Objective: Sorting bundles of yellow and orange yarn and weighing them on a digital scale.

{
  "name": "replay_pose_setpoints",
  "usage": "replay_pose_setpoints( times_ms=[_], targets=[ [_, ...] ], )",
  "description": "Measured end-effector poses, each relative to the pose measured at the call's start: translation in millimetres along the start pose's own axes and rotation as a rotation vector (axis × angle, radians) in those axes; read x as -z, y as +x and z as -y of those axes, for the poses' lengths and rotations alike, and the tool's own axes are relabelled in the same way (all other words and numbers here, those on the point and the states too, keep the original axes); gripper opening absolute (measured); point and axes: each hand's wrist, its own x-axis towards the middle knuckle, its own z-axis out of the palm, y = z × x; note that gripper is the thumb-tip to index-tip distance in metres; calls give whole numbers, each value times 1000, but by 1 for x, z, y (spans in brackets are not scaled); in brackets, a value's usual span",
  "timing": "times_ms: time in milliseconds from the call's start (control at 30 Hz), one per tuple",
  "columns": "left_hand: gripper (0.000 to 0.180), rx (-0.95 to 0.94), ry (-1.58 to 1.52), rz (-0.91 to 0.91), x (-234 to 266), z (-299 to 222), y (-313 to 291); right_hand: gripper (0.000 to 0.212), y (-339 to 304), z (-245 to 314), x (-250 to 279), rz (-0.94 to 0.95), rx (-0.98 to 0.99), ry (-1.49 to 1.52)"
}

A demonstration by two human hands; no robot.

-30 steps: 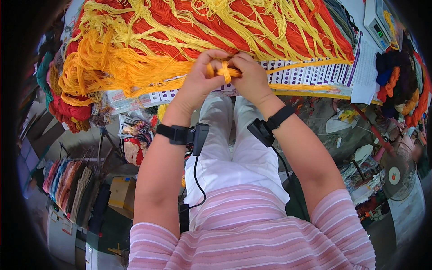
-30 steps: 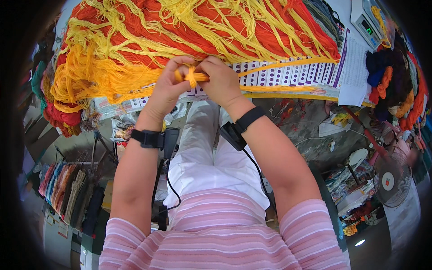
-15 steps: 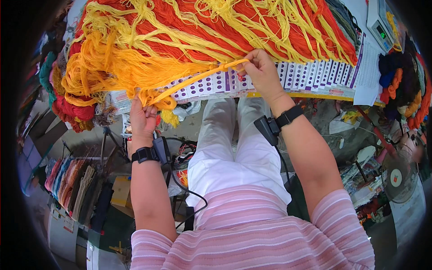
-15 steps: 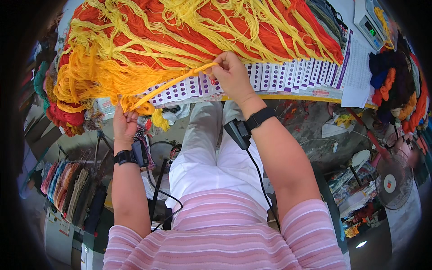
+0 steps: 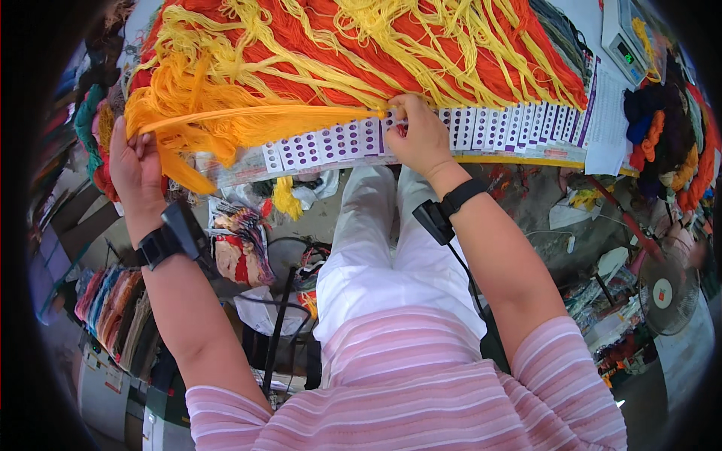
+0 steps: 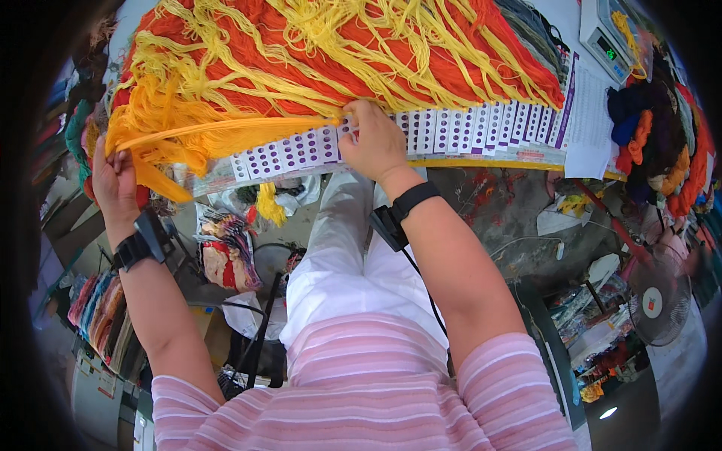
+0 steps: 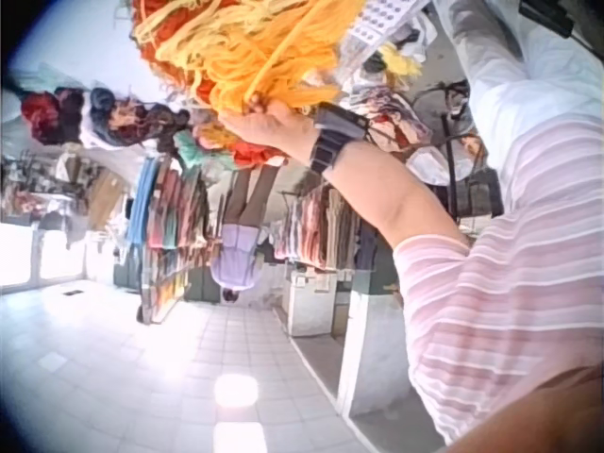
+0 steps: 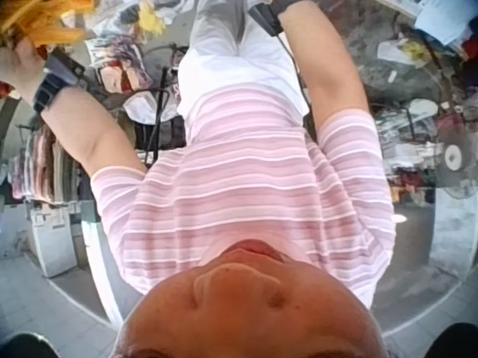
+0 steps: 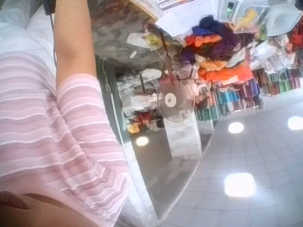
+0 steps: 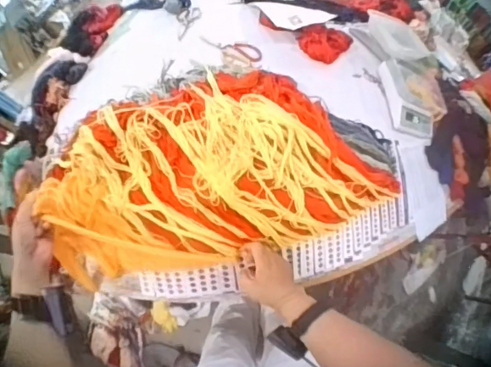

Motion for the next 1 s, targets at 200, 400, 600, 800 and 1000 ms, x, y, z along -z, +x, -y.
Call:
replay_pose_setpoints(
  times_ms=[200,400,600,800,1000],
  targets=[
    [60,-49,227,415,-67,-18,-77,23,-2,2,17,12,-84,213],
    [87,524,-476,939,-98,15,-145,18,-9,113,57,-193,341,286],
    [94,555,-498,1009,-123,22,-168,27,-13,140,79,-84,463,207],
    [93,455,-570,981,-132,25,-184,23,-22,150,76,-288,428,169],
    [93,341,-652,906,-136,25,-188,22,-23,156,77,-328,525,168]
  ],
)
